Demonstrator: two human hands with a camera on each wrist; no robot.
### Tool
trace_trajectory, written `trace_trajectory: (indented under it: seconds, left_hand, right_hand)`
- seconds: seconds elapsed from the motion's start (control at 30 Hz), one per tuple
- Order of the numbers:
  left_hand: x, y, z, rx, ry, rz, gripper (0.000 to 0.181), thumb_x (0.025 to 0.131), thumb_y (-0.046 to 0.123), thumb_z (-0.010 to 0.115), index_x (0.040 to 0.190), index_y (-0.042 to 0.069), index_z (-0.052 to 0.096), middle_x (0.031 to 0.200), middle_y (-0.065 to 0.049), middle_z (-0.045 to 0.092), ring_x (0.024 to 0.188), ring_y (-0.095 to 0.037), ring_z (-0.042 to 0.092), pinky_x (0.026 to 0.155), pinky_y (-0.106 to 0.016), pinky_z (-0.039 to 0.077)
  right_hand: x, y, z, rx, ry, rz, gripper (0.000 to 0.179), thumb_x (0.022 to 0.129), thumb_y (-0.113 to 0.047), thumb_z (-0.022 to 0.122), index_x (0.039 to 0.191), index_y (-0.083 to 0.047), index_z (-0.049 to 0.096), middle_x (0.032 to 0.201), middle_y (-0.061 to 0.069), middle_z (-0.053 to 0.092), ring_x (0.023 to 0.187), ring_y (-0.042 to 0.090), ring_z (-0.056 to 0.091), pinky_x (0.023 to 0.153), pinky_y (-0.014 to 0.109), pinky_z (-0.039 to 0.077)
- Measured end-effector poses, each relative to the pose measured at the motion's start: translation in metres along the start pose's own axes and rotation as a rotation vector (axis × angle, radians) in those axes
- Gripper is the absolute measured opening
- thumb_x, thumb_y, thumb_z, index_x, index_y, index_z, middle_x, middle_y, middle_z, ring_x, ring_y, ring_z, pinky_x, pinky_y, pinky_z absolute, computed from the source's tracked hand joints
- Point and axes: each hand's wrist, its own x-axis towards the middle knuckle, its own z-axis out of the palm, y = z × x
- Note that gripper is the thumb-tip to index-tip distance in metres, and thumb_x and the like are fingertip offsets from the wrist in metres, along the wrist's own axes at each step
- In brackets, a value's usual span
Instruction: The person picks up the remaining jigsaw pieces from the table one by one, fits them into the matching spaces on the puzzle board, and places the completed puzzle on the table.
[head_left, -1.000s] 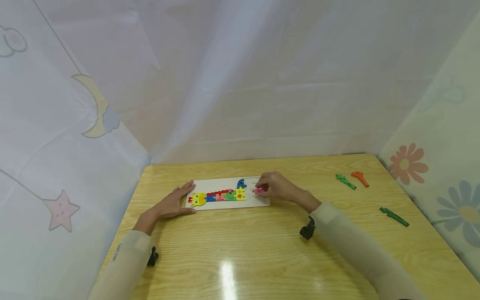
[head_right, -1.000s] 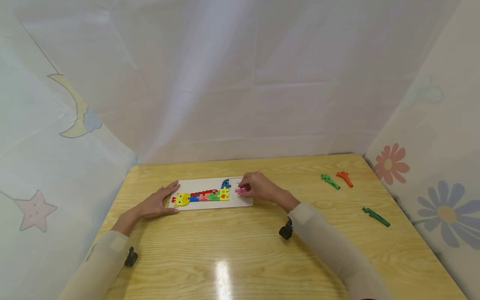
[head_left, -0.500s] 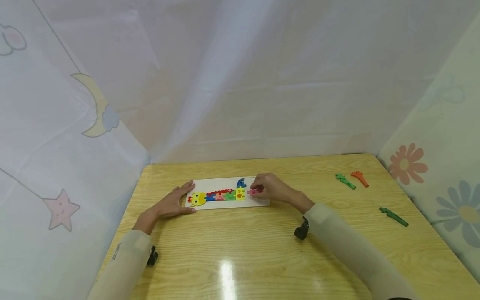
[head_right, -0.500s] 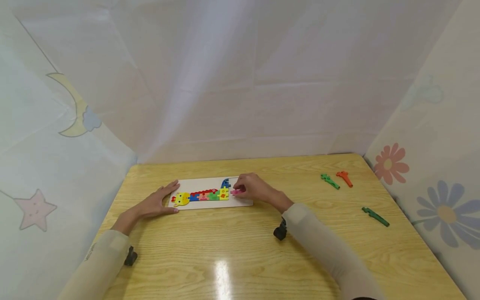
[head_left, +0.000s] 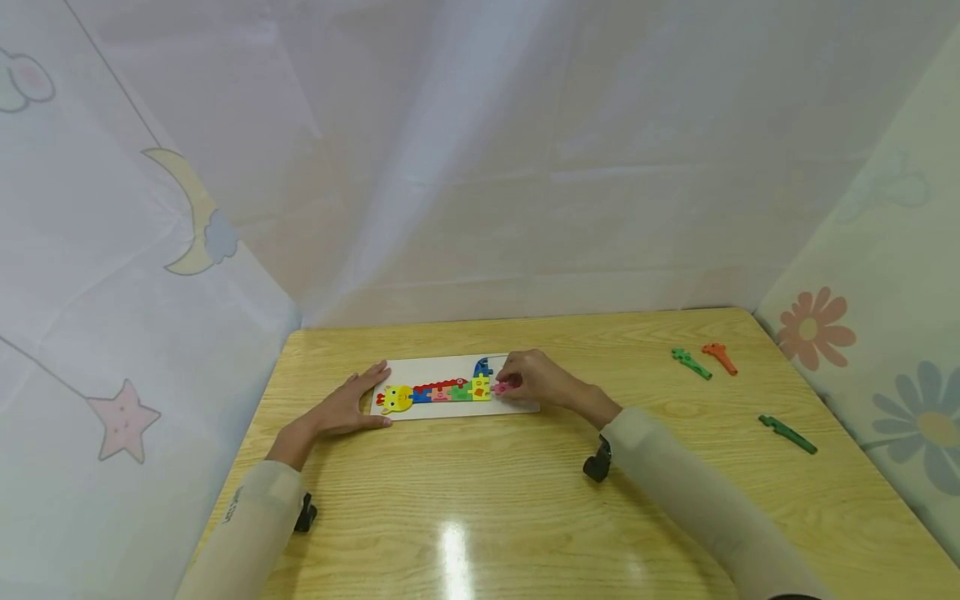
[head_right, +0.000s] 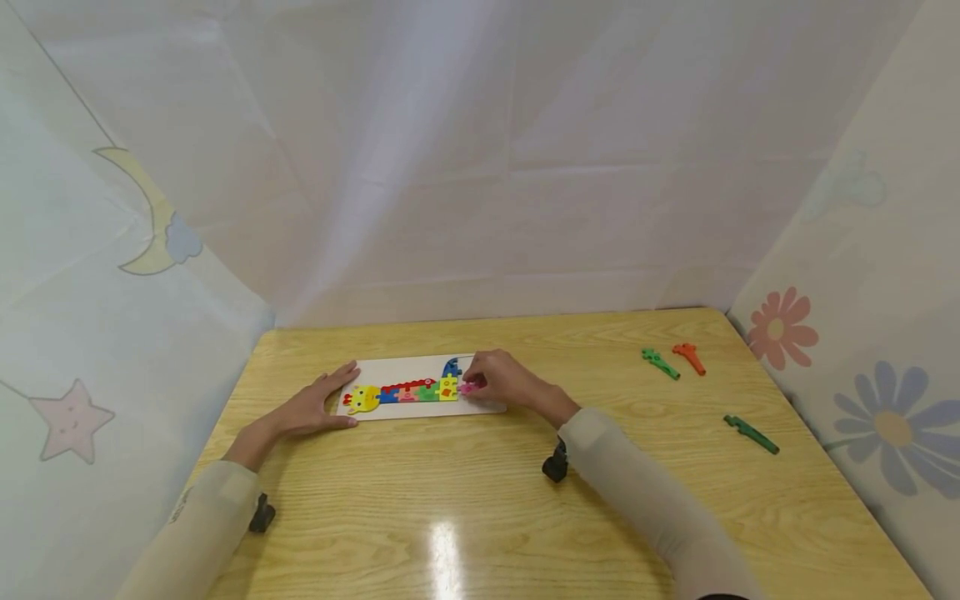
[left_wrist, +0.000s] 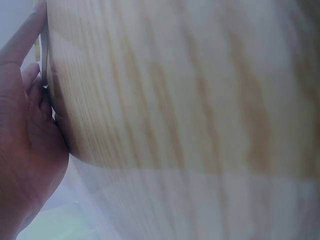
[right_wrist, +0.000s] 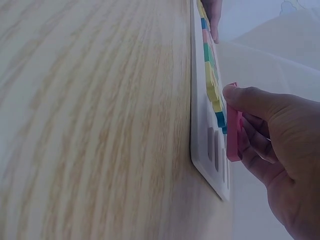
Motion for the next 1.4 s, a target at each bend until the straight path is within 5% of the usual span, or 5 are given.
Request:
trace_trajectory:
  seconds: [1.4]
  left_hand:
    - [0.001,-0.002,0.001,0.014,0.004,-0.011,0.105,0.091,0.047,0.083,0.168,0.004,0.027,0.177,-0.017,0.014,0.162,-0.041,0.015,0.13,-0.063,0.004]
  right_hand:
    - [0.006,0.007,0.014,0.033,-0.049,-0.008,0.021,0.091,-0.017,0.087,0.108,-0.004,0.083,0.096,0.001,0.072,0.083,0.004,0.062,0.071,0.018,0.056]
